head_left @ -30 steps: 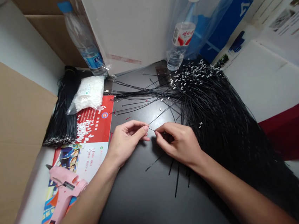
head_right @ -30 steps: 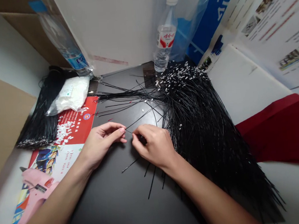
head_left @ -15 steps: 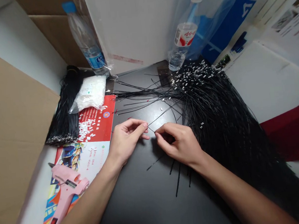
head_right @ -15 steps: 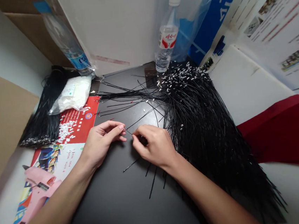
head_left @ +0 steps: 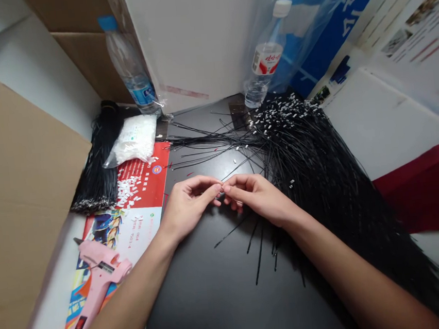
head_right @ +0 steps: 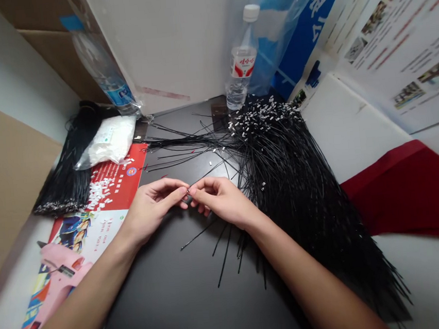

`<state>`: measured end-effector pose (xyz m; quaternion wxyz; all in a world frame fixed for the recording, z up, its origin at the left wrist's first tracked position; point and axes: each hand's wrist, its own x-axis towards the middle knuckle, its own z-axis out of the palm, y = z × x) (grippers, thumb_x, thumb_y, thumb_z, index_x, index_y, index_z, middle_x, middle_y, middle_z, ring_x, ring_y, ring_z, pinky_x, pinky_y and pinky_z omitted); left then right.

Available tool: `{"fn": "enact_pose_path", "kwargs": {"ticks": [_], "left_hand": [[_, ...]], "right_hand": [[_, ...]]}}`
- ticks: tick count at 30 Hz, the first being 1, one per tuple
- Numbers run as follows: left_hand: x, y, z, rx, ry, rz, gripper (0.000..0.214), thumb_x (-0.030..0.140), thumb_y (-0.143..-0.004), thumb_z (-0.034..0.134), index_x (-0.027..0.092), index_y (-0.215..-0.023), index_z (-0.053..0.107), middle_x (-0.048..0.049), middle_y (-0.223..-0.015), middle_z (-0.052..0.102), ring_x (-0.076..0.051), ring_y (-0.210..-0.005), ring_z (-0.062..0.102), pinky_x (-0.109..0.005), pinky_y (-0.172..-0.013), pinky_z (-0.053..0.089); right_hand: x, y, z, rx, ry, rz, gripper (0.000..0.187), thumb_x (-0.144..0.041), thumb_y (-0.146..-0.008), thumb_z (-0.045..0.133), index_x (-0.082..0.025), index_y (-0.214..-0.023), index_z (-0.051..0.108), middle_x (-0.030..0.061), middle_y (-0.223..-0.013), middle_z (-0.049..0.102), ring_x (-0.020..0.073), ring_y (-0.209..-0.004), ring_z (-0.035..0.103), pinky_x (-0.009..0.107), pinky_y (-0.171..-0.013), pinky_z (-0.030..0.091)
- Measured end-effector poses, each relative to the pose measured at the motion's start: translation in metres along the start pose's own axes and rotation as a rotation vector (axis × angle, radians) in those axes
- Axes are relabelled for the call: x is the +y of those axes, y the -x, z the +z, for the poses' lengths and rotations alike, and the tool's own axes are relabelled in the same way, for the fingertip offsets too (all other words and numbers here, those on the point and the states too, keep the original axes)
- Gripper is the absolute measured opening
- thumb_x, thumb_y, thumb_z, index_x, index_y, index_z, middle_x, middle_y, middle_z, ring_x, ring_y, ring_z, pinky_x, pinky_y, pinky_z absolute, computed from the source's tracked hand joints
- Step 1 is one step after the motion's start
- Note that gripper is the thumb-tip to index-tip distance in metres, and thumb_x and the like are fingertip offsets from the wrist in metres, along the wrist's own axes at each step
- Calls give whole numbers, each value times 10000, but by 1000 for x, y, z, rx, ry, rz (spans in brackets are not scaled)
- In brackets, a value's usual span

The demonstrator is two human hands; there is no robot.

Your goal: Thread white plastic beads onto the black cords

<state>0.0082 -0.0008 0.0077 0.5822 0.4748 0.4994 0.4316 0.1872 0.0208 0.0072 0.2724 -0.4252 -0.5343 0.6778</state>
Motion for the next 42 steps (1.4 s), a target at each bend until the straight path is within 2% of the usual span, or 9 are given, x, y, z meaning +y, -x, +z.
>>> {"fn": "enact_pose_path", "kwargs": {"ticks": [6,10,14,16,18,21,26,34,42], "left_hand": [[3,1,2,-1,-27,62,150,290,-801,748,154,-862,733,-19,-798,734,-122,-626,676,-245,-637,548],[4,2,1,58,-18,138,158,300,-804,749,159,-873,732,-15,-831,729,-109,-599,676,-231,-608,522],[5,2,-3,92,21,119,192,328,-793,764,154,-863,730,-10,-792,712,-110,-589,666,-238,-615,515],[5,2,-4,76,58,87,211,338,-779,778,153,-867,730,-7,-771,708,-114,-596,664,-245,-627,517],[5,2,-5,48,103,55,231,342,-764,793,153,-883,732,-5,-763,707,-117,-609,665,-249,-643,519],[5,2,-4,1,173,8,261,324,-730,824,153,-898,720,1,-760,711,-117,-627,670,-250,-665,521],[0,0,-3,-77,251,-66,249,302,-718,841,153,-867,709,9,-764,712,-98,-639,667,-235,-695,512],[-2,0,-3,-156,282,-114,237,320,-718,850,162,-866,752,1,-777,709,-92,-654,658,-219,-692,501],[-5,0,-4,-196,266,-136,176,292,-763,821,163,-862,753,6,-737,697,-87,-663,653,-204,-704,497]], "right_hand": [[-15,1,-6,-55,86,23,370,-481,-764,752,-136,-842,646,0,-731,626,74,-591,523,212,-560,466],[-74,13,-22,-51,542,-54,261,-403,-808,700,-144,-800,662,10,-701,643,89,-579,532,220,-536,431],[-146,35,-29,207,1124,-340,127,-281,-810,674,-175,-747,704,2,-667,654,109,-587,570,244,-569,416],[-159,40,-24,239,1241,-398,91,-234,-795,670,-183,-734,712,-8,-638,646,113,-578,575,246,-571,412],[-148,37,-17,155,1250,-372,75,-188,-782,660,-180,-727,711,-12,-646,658,110,-585,581,239,-574,413],[-103,24,-10,-4,1041,-265,87,-169,-806,623,-164,-757,695,-6,-695,681,97,-612,585,219,-580,418],[-42,13,-12,17,582,-178,140,-263,-849,617,-140,-809,670,15,-733,667,89,-598,559,204,-542,414],[-28,16,-12,34,476,-192,152,-273,-852,639,-131,-843,692,17,-727,655,88,-599,513,205,-530,384],[-20,14,-11,62,436,-208,166,-300,-853,679,-145,-836,735,16,-759,691,101,-672,554,204,-560,384]]}}
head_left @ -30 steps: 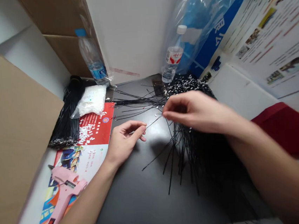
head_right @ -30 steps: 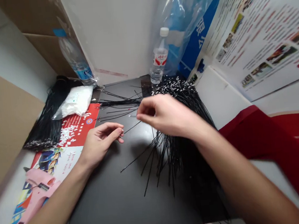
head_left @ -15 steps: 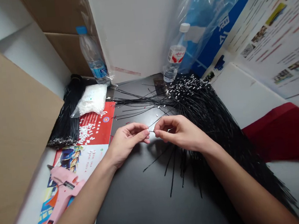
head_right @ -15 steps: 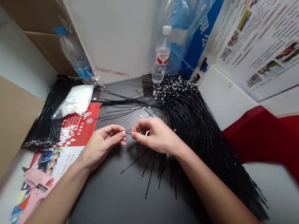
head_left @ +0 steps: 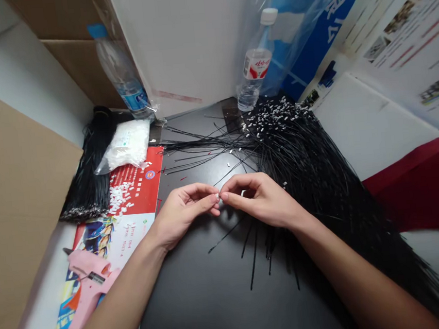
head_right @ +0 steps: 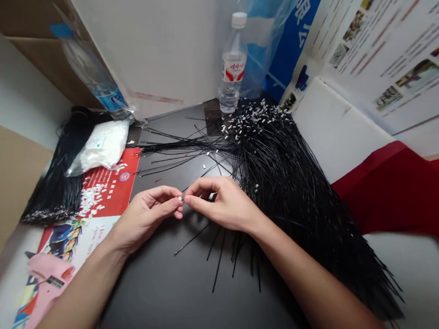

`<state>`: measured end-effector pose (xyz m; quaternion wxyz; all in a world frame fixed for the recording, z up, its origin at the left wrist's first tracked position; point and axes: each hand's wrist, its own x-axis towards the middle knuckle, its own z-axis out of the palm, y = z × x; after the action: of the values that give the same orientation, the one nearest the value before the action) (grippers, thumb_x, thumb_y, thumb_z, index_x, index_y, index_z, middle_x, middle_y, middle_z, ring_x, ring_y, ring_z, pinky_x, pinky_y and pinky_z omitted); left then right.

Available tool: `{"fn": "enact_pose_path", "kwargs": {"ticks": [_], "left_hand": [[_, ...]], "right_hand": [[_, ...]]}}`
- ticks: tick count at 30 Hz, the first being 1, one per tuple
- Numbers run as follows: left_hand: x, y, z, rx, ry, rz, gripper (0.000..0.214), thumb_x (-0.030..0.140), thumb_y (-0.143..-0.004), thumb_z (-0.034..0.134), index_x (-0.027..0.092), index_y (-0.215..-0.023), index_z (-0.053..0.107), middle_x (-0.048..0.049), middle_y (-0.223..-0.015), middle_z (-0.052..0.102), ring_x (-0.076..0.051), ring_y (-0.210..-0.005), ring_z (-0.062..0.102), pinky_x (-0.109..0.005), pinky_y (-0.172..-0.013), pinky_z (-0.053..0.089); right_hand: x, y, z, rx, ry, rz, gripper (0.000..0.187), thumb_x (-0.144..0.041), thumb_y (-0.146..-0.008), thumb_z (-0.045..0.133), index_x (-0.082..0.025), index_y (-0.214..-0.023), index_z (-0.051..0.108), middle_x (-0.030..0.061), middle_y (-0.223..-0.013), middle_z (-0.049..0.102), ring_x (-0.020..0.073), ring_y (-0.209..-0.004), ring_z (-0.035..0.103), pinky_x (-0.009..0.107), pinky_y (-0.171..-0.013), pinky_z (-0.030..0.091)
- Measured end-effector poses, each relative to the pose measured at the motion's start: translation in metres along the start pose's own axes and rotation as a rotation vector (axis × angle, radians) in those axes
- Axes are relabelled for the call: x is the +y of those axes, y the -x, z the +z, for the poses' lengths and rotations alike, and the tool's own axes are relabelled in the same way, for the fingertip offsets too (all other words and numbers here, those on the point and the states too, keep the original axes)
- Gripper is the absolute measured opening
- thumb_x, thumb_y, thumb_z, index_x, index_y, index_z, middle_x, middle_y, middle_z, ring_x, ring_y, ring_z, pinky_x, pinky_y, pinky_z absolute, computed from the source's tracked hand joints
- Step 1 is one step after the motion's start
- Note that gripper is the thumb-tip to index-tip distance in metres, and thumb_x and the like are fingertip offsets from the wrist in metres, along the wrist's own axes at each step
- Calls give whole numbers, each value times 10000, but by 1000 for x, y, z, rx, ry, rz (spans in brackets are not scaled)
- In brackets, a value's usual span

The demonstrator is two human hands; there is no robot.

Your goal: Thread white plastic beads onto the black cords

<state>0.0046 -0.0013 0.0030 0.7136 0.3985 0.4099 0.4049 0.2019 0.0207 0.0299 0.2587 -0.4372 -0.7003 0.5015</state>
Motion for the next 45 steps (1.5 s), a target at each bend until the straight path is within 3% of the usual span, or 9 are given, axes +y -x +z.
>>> {"fn": "enact_pose_path", "kwargs": {"ticks": [8,14,21,30,34,39,45], "left_hand": [[3,0,2,-15,54,-16,196,304,-725,849,164,-831,762,7,-734,701,-78,-644,644,-197,-692,501],[2,0,1,-19,28,-15,191,304,-739,835,159,-841,762,-10,-738,705,-102,-660,642,-236,-715,510],[0,0,0,-13,-17,-29,193,298,-736,834,165,-860,768,-18,-774,721,-111,-657,651,-253,-720,519],[6,-1,8,115,-149,37,246,308,-644,885,155,-789,758,-9,-713,722,-141,-629,669,-273,-681,545],[6,1,13,179,-176,71,250,285,-623,894,146,-776,754,-12,-709,728,-142,-627,675,-263,-666,548],[4,2,16,212,-179,105,253,301,-634,888,140,-750,733,-4,-667,707,-141,-635,670,-259,-673,547],[1,0,10,213,-139,80,292,379,-673,862,144,-767,717,-11,-659,701,-157,-657,679,-294,-720,544]], "right_hand": [[5,1,4,-23,-154,50,251,-381,-811,726,-131,-804,706,13,-706,642,89,-605,496,209,-529,365],[1,1,5,-28,-130,76,254,-382,-805,719,-130,-784,697,4,-668,611,87,-593,471,216,-551,360],[1,3,6,-12,-72,89,192,-318,-809,664,-134,-758,684,-43,-565,465,69,-524,356,207,-493,285],[-2,6,16,142,78,86,142,-261,-774,616,-146,-719,681,-60,-516,419,63,-484,343,202,-472,255],[-2,8,22,205,99,42,139,-247,-784,603,-153,-698,658,-56,-505,455,63,-467,372,198,-465,279],[2,9,31,270,81,-55,135,-232,-830,586,-165,-728,643,6,-662,687,94,-554,559,195,-511,393],[5,8,31,258,148,-111,161,-254,-889,572,-173,-812,688,21,-739,729,120,-636,633,209,-571,455]]}}
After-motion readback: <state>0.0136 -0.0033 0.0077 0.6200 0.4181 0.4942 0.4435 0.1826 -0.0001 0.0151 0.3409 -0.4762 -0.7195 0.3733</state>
